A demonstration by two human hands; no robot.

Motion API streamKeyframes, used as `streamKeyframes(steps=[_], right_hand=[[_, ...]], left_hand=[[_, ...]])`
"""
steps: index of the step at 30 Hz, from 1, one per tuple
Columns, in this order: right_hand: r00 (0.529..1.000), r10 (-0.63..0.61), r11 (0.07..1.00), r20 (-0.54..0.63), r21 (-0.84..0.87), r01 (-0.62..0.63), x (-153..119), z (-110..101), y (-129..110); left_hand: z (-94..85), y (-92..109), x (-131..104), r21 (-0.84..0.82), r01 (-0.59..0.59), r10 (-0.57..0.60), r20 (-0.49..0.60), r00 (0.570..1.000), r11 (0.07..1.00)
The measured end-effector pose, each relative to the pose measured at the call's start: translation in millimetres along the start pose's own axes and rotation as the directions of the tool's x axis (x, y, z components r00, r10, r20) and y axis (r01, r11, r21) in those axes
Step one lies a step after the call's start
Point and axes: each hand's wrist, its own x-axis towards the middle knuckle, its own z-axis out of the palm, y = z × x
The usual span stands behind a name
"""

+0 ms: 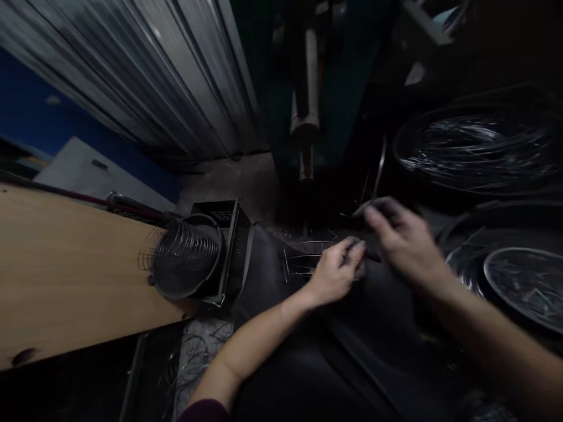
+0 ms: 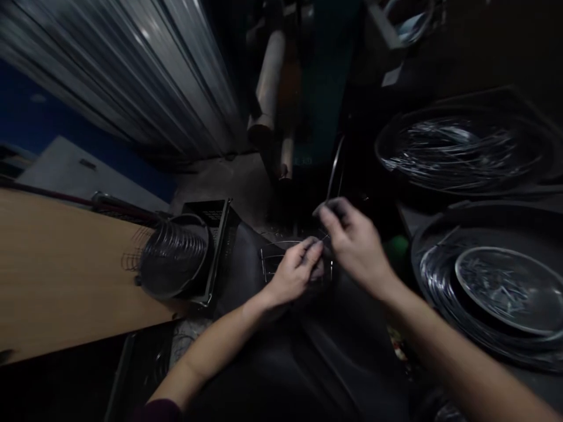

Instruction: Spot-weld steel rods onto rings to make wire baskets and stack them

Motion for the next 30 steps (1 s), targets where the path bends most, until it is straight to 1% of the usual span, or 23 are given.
streamKeyframes(steps=[1,2,4,6,7,9,11,12,13,14,16,18,21,24,26,30], right_hand=[[0.999,0.016,0.999,0.039,-0.041,-0.014,-3.0,11.3,8.0],[0.996,0.06,0.998,0.063,-0.029,-0.058,-4.2,21.0,16.1],[0.978,0.181,0.979,0.106,0.078,-0.189,-0.3,36.9,31.4],[0.938,0.298,0.93,0.176,0.169,-0.327,10.7,50.0,44.0],[0.914,0.349,0.902,0.206,0.192,-0.387,17.3,55.8,48.7],[0.876,0.416,0.859,0.243,0.212,-0.467,30.2,65.2,53.7],[0.864,0.438,0.841,0.248,0.226,-0.492,41.8,70.4,52.0],[0.867,0.431,0.841,0.251,0.236,-0.487,47.3,71.3,48.6],[0.875,0.413,0.846,0.253,0.248,-0.471,53.1,71.2,43.7],[0.886,0.39,0.855,0.252,0.258,-0.449,59.2,70.4,37.7],[0.905,0.356,0.873,0.232,0.262,-0.411,72.4,68.6,23.8],[0.909,0.361,0.883,0.207,0.238,-0.404,85.6,67.9,10.3],[0.902,0.388,0.883,0.192,0.204,-0.423,101.9,70.3,-3.2],[0.908,0.386,0.886,0.164,0.208,-0.414,112.5,74.2,-6.1],[0.914,0.378,0.889,0.15,0.217,-0.403,117.2,76.0,-3.9],[0.931,0.327,0.908,0.16,0.219,-0.357,124.6,78.3,3.0]], left_hand=[[-14.3,-5.8,-3.3,0.071,0.003,-0.002,-0.012,1.0,0.997],[-28.4,-13.0,-7.0,0.169,-0.012,0.015,-0.019,1.0,0.985],[-53.0,-33.1,-15.7,0.39,-0.057,0.079,-0.041,0.996,0.919],[-68.0,-60.1,-23.4,0.548,-0.072,0.116,-0.046,0.992,0.833],[-71.1,-74.8,-25.6,0.583,-0.066,0.113,-0.045,0.993,0.809],[-70.5,-101.6,-24.9,0.568,-0.054,0.133,-0.099,0.986,0.821],[-67.2,-118.1,-16.5,0.485,-0.106,0.225,-0.193,0.955,0.868],[-67.1,-120.9,-9.8,0.442,-0.158,0.282,-0.23,0.931,0.883],[-68.9,-120.3,-1.9,0.408,-0.222,0.34,-0.242,0.909,0.886],[-72.6,-116.7,6.8,0.385,-0.288,0.394,-0.232,0.89,0.877],[-83.7,-104.2,24.8,0.371,-0.4,0.491,-0.193,0.85,0.838],[-95.4,-90.7,41.3,0.37,-0.488,0.576,-0.178,0.798,0.79],[-106.5,-78.5,60.3,0.329,-0.584,0.659,-0.199,0.725,0.742],[-111.2,-76.4,72.2,0.303,-0.633,0.699,-0.225,0.679,0.712],[-113.6,-77.0,77.2,0.317,-0.638,0.709,-0.229,0.667,0.702],[-118.9,-76.5,83.9,0.319,-0.626,0.697,-0.212,0.685,0.712]])
